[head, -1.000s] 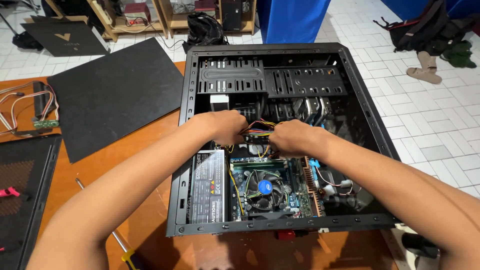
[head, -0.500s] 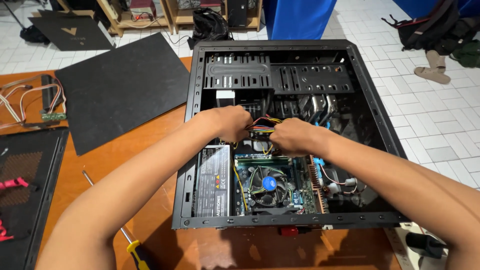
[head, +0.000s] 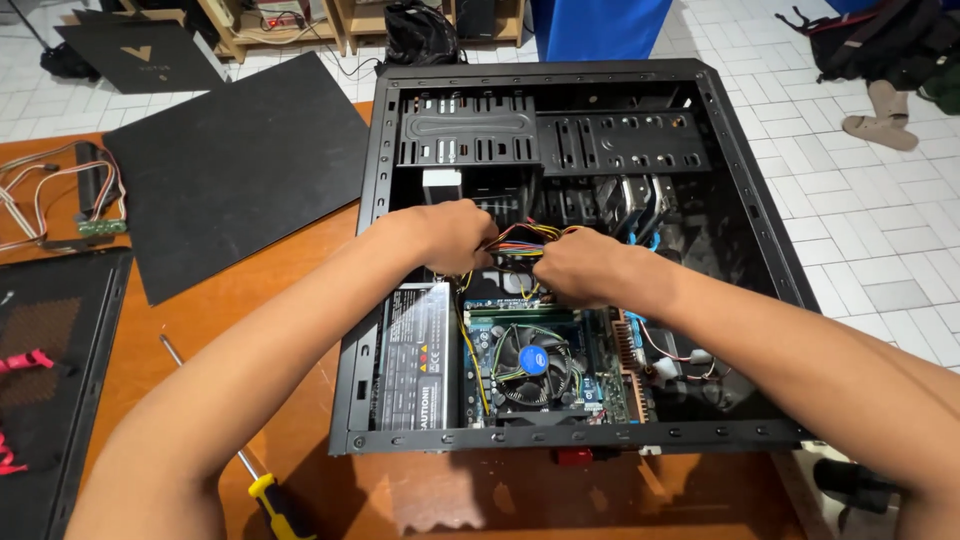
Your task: Checking and organizing internal cable connections inside a desktop computer case
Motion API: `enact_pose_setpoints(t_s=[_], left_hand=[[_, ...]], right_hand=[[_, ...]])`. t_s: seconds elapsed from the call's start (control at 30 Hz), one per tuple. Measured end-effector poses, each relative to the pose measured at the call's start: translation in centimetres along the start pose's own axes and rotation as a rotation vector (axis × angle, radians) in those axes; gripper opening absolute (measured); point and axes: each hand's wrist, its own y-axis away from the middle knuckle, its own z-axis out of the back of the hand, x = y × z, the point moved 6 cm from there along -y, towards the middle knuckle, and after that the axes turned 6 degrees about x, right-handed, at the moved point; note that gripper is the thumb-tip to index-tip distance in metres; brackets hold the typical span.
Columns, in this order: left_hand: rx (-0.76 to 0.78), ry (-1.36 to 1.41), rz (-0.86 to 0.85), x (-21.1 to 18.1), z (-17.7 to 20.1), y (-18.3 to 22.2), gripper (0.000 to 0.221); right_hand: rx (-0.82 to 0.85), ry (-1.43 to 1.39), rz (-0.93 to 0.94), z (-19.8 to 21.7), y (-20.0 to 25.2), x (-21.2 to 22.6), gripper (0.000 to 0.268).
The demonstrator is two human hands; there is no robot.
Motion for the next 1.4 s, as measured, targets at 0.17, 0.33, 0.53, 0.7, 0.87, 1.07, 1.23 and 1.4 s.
enact_pose_setpoints(t_s=[0.17, 0.33, 0.53, 0.7, 0.87, 1.07, 1.23, 1.4], left_hand=[[0.009, -0.002, -0.007, 0.0, 0.0, -0.2, 0.035], [0.010, 0.026, -0.035, 0.7, -0.6, -1.6, 0.037], [0.011, 0.008, -0.018, 0.6, -0.5, -1.4, 0.036], [0.005, -0.011, -0.012, 1.1, -0.9, -2.1, 0.036], [-0.006, -0.001, -0.015, 1.3, -1.0, -2.4, 0.036], [-0.009, -0.005, -0.026, 1.3, -1.2, -2.7, 0.035], [-0.006, -0.015, -0.023, 1.3, -1.0, -2.6, 0.035], [-0.011, 0.012, -0.019, 1.4, -1.2, -2.5, 0.036]], right_hand=[[0.120, -0.064, 0.003, 3.4, 1.7, 1.2, 0.016], [0.244, -0.196, -0.052, 7.1, 4.3, 2.0, 0.022], [0.258, -0.221, -0.056, 5.9, 3.6, 1.8, 0.021], [0.261, -0.229, -0.048, 6.7, 3.9, 1.8, 0.022], [0.247, -0.241, -0.036, 6.3, 3.8, 1.7, 0.022], [0.228, -0.261, -0.022, 6.2, 3.7, 1.6, 0.020], [0.217, -0.260, -0.024, 6.2, 3.4, 1.3, 0.020], [0.211, -0.285, -0.035, 6.2, 3.6, 1.4, 0.023]])
